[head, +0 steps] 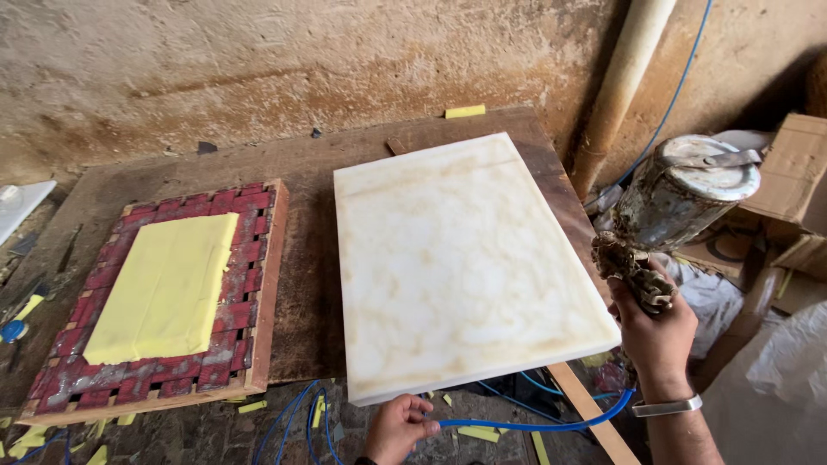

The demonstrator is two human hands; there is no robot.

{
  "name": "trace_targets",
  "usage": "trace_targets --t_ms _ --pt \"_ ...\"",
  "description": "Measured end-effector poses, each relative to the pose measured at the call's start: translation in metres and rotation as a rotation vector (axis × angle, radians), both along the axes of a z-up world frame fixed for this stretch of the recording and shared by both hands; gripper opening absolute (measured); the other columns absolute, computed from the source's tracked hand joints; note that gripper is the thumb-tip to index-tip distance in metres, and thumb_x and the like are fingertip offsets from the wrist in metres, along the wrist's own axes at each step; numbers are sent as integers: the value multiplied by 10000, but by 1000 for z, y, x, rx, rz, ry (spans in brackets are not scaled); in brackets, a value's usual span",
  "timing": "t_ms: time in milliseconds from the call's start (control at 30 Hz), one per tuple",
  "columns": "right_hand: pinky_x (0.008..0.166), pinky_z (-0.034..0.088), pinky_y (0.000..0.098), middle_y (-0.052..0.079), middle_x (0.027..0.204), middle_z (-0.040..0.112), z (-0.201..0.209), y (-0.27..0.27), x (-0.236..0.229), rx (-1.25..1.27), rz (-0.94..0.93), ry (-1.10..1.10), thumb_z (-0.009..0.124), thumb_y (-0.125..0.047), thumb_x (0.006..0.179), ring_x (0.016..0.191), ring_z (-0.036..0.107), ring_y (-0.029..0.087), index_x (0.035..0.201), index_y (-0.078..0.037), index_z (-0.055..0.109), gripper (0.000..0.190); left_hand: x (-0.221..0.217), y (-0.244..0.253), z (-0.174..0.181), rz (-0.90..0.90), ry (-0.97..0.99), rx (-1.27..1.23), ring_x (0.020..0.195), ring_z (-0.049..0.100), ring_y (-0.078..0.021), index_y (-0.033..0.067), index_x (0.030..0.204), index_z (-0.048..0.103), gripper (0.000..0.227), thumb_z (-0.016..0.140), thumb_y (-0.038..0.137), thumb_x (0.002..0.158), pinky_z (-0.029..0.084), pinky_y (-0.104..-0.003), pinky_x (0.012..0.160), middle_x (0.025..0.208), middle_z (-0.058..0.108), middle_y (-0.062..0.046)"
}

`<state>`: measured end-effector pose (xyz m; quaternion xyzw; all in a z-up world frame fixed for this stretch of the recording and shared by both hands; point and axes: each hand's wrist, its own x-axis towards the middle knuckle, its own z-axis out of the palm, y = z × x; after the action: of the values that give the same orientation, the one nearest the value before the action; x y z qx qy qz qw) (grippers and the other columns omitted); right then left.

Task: The person uses a spray gun to apply a light brown finish to a rectangular white foam board. They then place the board on a workbench, flip it, and smooth the surface with both hands.

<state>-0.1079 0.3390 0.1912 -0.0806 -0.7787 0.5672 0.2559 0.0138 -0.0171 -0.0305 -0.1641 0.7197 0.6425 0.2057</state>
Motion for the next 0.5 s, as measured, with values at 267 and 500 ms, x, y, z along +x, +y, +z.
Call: trace_targets --t_ms 267,500 --pt "695 607 254 -2 1232 705 4 -77 -23 -117 229 47 767 -151 915 875 699 88 1414 4 604 548 35 -54 -47 231 -157 59 503 563 -121 31 1125 703 389 889 85 788 414 -279 432 804 787 -110" --pt "673 572 258 68 983 730 2 -145 -18 -140 382 -86 766 -140 906 746 670 111 1457 -2 567 602 73 -98 -22 340 -75 90 528 587 -86 9 1137 707 385 882 55 798 441 -259 444 790 759 -90"
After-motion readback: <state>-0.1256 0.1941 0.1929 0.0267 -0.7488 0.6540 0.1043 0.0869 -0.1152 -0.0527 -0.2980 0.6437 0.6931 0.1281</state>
